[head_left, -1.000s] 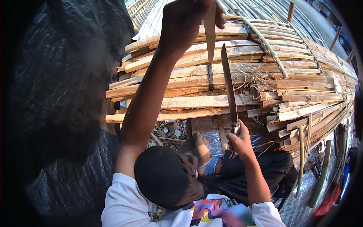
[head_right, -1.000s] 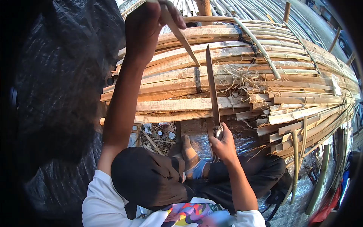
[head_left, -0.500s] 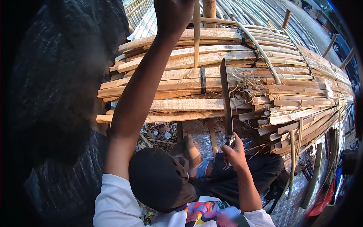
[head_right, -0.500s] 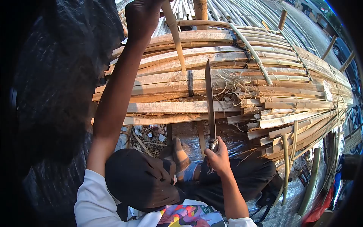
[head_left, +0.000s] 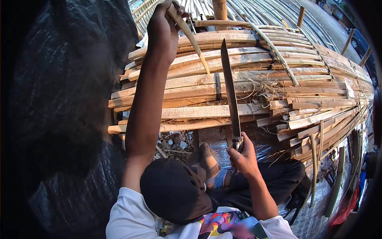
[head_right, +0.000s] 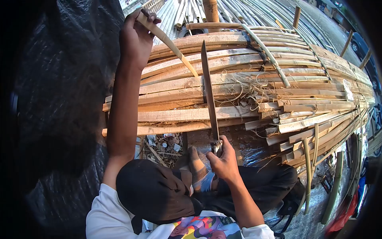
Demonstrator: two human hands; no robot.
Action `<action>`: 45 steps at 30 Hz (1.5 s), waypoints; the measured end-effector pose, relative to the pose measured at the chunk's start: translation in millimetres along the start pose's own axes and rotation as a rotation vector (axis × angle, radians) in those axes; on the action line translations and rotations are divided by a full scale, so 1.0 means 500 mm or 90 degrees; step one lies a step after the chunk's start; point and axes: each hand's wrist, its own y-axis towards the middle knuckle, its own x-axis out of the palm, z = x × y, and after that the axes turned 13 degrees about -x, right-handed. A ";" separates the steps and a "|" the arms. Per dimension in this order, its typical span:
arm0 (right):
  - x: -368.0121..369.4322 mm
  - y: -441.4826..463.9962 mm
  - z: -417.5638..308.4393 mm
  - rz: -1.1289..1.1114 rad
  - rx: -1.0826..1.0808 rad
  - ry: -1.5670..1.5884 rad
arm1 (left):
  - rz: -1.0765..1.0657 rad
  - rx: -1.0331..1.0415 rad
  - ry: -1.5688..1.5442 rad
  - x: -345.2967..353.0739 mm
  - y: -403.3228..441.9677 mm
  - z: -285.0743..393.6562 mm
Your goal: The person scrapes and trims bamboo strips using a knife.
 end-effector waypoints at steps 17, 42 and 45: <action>0.230 0.175 -0.082 0.016 -0.272 -0.060 | 0.207 -0.034 0.226 0.055 -0.037 0.047; 0.294 0.226 -0.021 0.049 -0.372 0.019 | 0.299 0.103 0.335 0.077 -0.042 0.031; 0.286 0.238 0.013 0.091 -0.290 -0.036 | 0.326 0.094 0.313 0.067 -0.048 0.039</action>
